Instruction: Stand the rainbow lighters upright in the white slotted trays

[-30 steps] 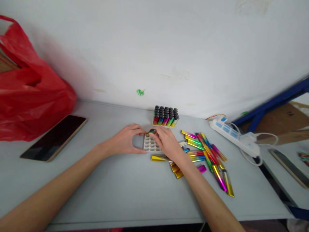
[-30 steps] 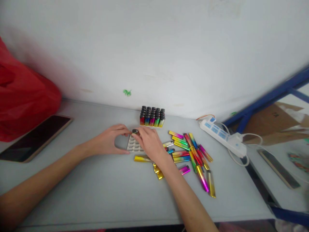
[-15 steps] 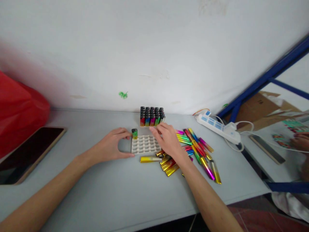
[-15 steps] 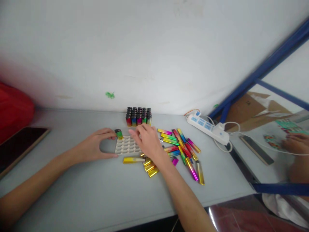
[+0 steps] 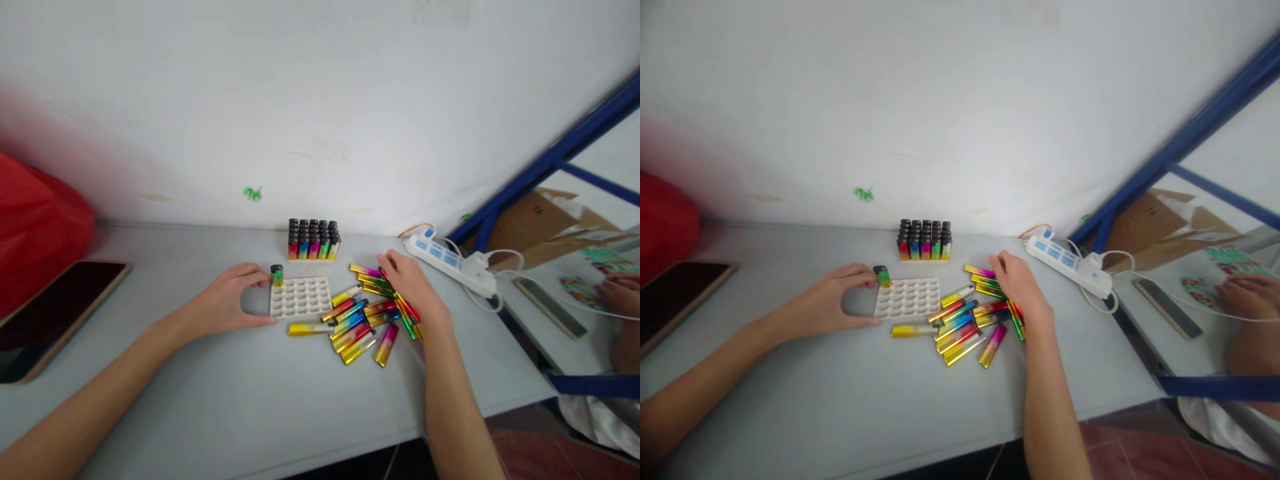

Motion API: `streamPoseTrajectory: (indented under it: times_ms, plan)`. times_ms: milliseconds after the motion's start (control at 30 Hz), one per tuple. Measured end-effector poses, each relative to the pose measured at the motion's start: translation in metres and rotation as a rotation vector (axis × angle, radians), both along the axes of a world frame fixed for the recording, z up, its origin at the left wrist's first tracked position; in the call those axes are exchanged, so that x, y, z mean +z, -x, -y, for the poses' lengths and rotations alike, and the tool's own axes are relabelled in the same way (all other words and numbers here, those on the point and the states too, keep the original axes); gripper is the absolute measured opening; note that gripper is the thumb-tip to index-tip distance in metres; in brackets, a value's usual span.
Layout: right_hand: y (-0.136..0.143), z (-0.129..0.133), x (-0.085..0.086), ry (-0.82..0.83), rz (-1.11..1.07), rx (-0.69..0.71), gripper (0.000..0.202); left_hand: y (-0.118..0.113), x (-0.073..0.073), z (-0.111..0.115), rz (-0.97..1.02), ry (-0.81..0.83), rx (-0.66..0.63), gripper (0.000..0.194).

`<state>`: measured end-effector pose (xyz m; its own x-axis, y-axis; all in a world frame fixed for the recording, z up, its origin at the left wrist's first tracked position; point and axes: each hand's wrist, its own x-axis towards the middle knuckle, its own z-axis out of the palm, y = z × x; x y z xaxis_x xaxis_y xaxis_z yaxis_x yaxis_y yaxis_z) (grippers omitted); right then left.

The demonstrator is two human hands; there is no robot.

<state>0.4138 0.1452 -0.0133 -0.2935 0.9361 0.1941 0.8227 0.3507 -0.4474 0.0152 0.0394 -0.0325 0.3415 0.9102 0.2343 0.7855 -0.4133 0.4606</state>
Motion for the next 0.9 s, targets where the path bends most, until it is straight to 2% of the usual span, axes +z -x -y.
streamPoseTrajectory:
  times_ms: [67,133,333,533,733,900]
  plan:
    - [-0.008,0.002,0.001,0.068,0.022,0.130,0.016,0.000,0.000,0.000,0.004,0.000,-0.004,0.057]
    - [-0.014,0.003,0.001,0.107,0.053,0.185,0.019,0.000,0.000,0.000,0.004,0.007,-0.006,0.057]
    - [-0.016,0.001,-0.002,0.051,0.068,0.119,0.015,-0.002,0.004,0.002,-0.021,0.014,-0.003,0.058]
    - [-0.011,0.005,0.000,0.121,0.067,0.188,0.014,-0.003,0.005,0.002,-0.032,0.029,0.015,0.059]
    - [-0.005,0.007,-0.001,0.149,-0.042,0.131,0.016,-0.002,0.003,0.001,-0.035,0.023,0.022,0.060]
    - [-0.002,0.010,-0.002,0.119,0.021,0.191,0.019,-0.002,0.002,0.002,-0.040,0.007,0.010,0.059]
